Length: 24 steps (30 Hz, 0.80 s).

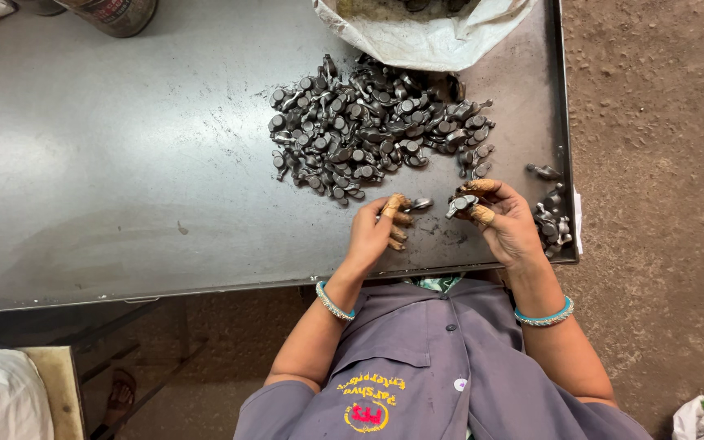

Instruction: The person picks small dark metal castings one at a time from a pile on a metal table, turns them over in their hands, and places them into a small wooden box or a white sack on the table. They occasionally sweep handfuls of castings together and refill the box from the sack.

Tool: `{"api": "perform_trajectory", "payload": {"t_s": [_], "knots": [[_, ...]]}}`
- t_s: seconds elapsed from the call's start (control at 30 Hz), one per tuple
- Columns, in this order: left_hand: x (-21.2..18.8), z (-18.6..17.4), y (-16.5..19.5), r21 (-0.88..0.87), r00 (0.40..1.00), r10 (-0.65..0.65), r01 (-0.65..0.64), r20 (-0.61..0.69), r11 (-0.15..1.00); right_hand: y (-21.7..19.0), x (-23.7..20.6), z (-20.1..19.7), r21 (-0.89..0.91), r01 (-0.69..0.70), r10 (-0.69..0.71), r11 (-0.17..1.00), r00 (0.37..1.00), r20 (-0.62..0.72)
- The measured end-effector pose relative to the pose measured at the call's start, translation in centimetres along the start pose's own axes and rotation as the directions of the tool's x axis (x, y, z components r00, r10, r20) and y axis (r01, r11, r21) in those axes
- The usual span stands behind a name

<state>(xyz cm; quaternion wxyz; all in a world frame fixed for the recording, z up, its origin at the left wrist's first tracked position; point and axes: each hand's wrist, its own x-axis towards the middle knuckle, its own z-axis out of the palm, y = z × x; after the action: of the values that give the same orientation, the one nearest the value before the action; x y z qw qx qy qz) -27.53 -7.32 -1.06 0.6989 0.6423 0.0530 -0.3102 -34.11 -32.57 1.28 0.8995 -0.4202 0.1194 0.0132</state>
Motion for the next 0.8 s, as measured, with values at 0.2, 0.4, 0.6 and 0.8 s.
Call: {"api": "perform_trajectory", "payload": {"t_s": [0.2, 0.4, 0.6, 0.8], "knots": [[1.0, 2.1, -0.7, -0.151, 0.993, 0.082, -0.069, 0.080, 0.986, 0.0, -0.3, -0.6, 0.067, -0.096, 0.100, 0.993, 0.993, -0.067], [0.3, 3.4, -0.2, -0.374, 0.987, -0.006, 0.067, 0.163, 0.925, -0.2, -0.2, 1.0, -0.073, -0.139, 0.137, 0.988, 0.990, -0.030], [0.3, 1.3, 0.2, -0.628, 0.975, -0.154, 0.222, 0.161, 0.746, -1.1, 1.3, 6.3, -0.787, 0.174, -0.150, 0.592, 0.983, 0.105], [1.0, -2.6, 0.4, -0.683, 0.976, -0.220, 0.157, -0.006, 0.714, 0.6, 2.1, 8.0, -0.941, 0.332, -0.314, -0.067, 0.888, 0.335]]}}
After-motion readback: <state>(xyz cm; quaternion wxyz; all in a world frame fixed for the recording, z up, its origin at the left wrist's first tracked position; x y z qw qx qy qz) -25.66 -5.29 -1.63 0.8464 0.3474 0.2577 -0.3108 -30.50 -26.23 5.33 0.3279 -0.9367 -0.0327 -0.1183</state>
